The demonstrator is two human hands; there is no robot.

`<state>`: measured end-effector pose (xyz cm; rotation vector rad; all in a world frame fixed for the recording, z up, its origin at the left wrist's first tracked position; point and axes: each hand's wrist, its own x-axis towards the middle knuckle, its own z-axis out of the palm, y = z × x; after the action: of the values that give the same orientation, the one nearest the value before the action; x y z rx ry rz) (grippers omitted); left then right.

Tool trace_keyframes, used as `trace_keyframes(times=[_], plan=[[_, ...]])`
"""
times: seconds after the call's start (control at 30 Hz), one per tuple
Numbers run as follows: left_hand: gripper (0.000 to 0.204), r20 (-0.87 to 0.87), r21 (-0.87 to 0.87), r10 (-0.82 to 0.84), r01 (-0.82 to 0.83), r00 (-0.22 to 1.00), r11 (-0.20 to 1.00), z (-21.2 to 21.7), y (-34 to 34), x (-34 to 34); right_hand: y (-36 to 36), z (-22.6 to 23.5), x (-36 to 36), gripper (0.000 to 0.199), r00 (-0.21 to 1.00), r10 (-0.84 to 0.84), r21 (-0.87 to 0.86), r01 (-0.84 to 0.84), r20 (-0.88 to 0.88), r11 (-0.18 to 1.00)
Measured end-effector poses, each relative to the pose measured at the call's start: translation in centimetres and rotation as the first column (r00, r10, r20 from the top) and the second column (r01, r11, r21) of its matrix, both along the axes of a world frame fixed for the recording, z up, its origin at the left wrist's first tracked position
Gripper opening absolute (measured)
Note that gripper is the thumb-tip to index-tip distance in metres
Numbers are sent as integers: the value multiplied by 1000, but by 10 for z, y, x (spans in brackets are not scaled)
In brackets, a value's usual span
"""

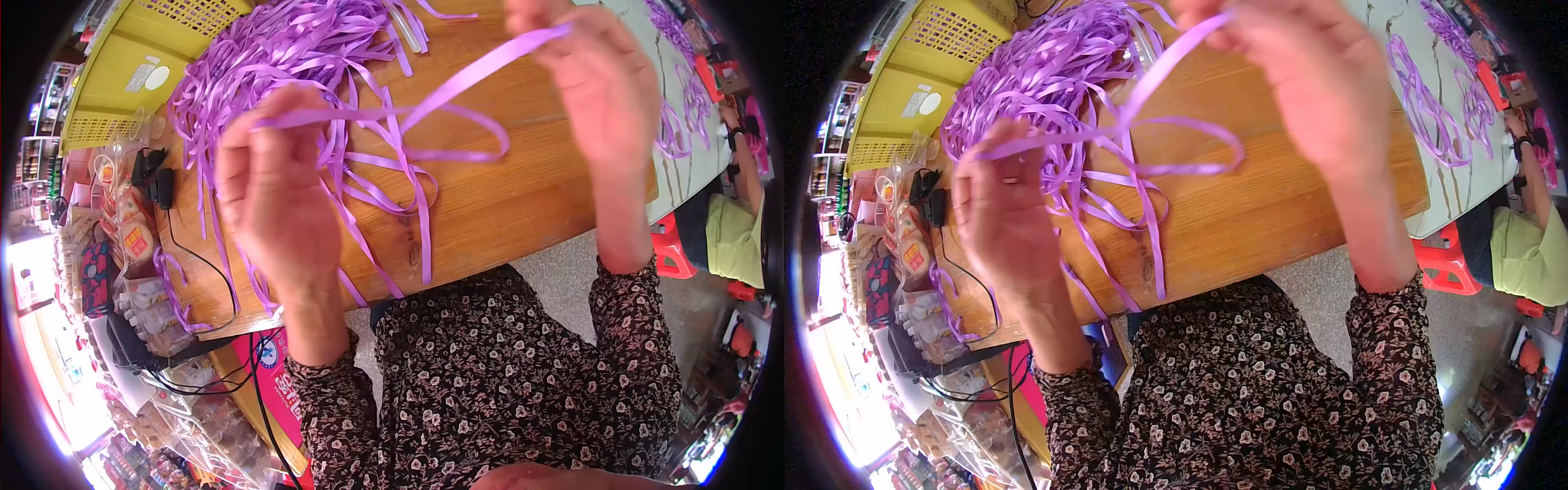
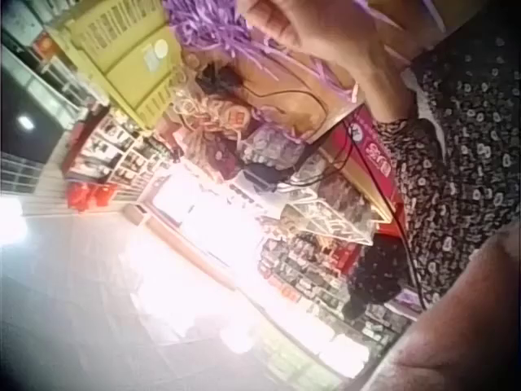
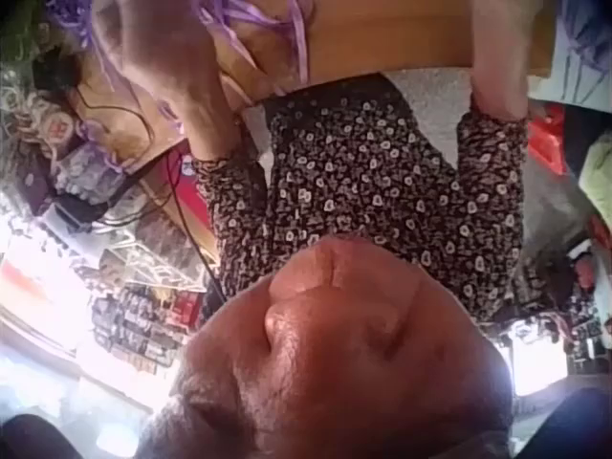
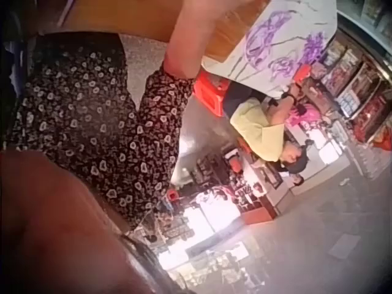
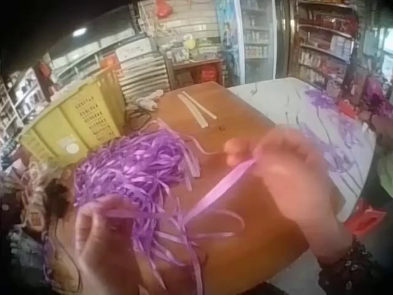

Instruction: Tying knots in thin purple ribbons at a workbench.

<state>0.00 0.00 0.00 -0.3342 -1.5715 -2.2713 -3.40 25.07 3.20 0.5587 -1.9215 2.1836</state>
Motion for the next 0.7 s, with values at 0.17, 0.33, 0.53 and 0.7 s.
trace_keyframes(times=[0.17,0.33,0.53,0.7], plan=[[24,-211,323,-291,347,933,881,27,-40,-2,44,18,-10,7,995,76,-466,-97,-65,879],[19,235,-107,-57,84,970,991,18,6,9,8,8,-3,6,990,-64,-306,99,123,947],[21,305,-94,-168,205,937,974,3,32,11,-12,-9,-2,20,940,299,81,-315,166,946],[21,348,-122,-165,219,923,968,-2,33,8,-34,-25,1,18,954,245,193,-211,-174,958]])
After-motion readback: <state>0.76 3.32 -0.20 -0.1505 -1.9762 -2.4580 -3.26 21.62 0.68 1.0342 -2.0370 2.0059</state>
